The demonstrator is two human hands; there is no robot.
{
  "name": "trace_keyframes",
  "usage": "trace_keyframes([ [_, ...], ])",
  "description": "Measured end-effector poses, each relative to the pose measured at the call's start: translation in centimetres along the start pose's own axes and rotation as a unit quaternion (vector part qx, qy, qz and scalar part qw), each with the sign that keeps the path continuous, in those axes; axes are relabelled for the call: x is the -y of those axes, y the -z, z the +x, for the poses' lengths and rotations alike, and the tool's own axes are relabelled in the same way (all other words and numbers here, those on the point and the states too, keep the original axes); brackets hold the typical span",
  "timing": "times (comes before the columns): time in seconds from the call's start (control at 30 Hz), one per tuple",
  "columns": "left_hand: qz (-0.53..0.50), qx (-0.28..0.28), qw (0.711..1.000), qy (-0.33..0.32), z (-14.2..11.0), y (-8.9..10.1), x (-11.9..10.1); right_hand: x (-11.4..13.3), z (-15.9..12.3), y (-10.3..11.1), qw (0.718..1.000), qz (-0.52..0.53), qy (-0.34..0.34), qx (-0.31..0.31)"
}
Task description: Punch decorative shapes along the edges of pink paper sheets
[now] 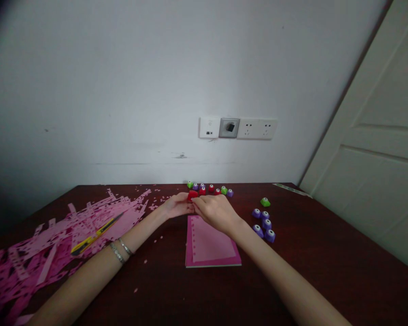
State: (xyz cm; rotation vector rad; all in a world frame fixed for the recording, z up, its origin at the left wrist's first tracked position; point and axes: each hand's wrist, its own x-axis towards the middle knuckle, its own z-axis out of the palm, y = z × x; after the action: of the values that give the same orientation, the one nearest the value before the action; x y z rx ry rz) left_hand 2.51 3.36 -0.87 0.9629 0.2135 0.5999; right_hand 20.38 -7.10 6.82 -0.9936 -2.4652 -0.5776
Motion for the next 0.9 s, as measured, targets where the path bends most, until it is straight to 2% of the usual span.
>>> trace_keyframes([
  [0.43, 0.017, -0.017, 1.000, 0.008, -0.12, -0.61, -0.03, 0.05, 0.28, -0.20, 0.999, -0.014, -0.021, 0.030],
  [0.7, 0.037, 0.005, 0.999, 0.003, -0.17, -0.76, -0.25, 0.22, 0.50, -0.06, 0.998, -0.039, -0.020, 0.039],
  [0.83, 0.034, 0.009, 0.999, -0.003, -0.13, -0.76, -0.10, 0.32, 0.58, -0.16, 0.999, -0.018, -0.017, 0.043],
  [0.9, 0.033, 0.000, 0.999, -0.004, -0.12, -0.88, -0.18, 0.11, 0.51, -0.44, 0.999, 0.022, -0.041, 0.028],
])
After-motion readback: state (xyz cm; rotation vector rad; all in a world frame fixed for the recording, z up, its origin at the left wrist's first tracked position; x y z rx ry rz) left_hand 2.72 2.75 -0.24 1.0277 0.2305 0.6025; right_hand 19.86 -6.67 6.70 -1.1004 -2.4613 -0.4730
